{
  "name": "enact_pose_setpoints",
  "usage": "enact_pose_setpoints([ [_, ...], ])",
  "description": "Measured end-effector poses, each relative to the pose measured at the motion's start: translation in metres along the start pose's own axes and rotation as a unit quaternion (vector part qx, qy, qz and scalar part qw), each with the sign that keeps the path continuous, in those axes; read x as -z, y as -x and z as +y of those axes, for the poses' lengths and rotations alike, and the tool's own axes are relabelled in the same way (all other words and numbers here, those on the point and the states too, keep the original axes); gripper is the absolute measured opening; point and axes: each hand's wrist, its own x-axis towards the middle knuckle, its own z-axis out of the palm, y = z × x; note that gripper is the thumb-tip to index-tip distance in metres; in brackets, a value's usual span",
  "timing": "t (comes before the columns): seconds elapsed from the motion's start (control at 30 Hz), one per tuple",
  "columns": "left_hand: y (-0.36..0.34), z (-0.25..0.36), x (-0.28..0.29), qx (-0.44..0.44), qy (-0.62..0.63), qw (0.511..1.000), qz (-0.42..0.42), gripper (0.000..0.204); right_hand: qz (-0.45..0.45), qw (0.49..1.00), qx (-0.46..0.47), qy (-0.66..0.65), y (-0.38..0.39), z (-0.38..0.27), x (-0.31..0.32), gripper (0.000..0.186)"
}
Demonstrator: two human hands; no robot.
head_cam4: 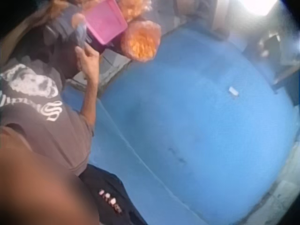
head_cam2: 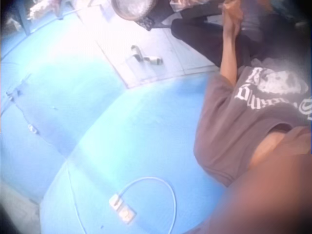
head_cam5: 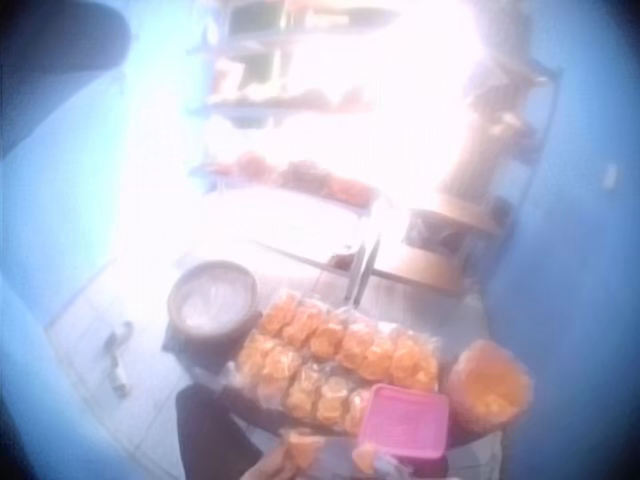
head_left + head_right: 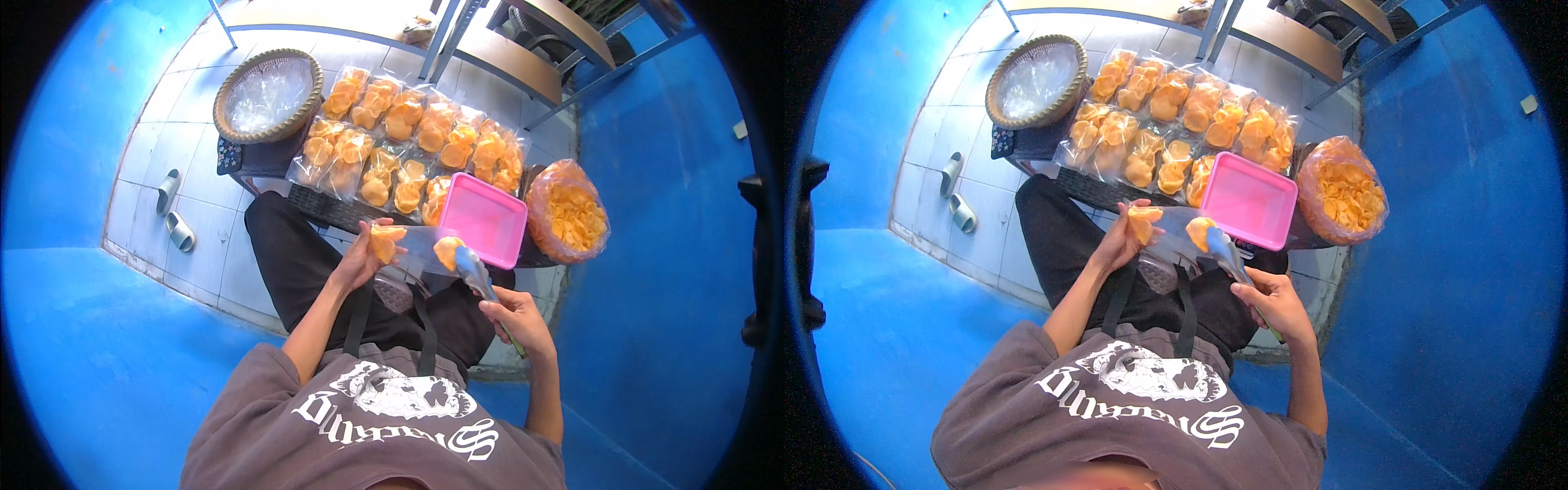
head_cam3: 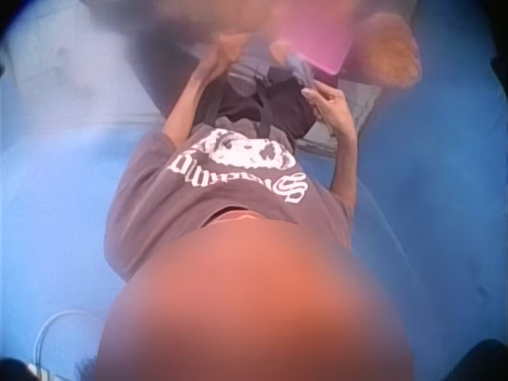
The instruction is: The person sits on the floor and uses tongs to transfer orange chips from a large bag into small clear plastic bags. They place the filled bags onto a tray and continue the process repeatedly.
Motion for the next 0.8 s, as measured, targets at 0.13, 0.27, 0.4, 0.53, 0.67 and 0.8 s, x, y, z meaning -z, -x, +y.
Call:
enact_pose_setpoints([
  [0.13,0.002,0.0,-0.004,0.024,-0.019,0.999,-0.013,0.066,-0.021,0.996,0.003,0.09,0.001,-0.005,-0.005,0.045],
  [0.27,0.004,0.003,-0.005,0.028,-0.028,0.999,-0.01,0.067,-0.007,0.99,0.034,0.138,0.005,-0.009,-0.004,0.047],
  [0.4,0.003,0.003,-0.005,0.023,-0.002,1.0,-0.008,0.065,-0.028,0.997,0.036,0.063,0.006,-0.008,0.002,0.047],
  [0.53,0.003,0.0,-0.005,0.032,0.017,0.999,0.005,0.063,-0.018,0.998,0.034,0.05,0.005,-0.003,0.001,0.033],
  [0.67,0.005,0.001,-0.006,0.032,0.061,0.997,-0.019,0.064,0.01,0.996,0.091,-0.01,0.005,0.002,0.0,0.029],
  [0.8,0.012,0.002,-0.014,0.031,0.0,0.997,-0.067,0.067,0.088,0.982,0.087,-0.143,-0.006,0.017,-0.02,0.026],
])
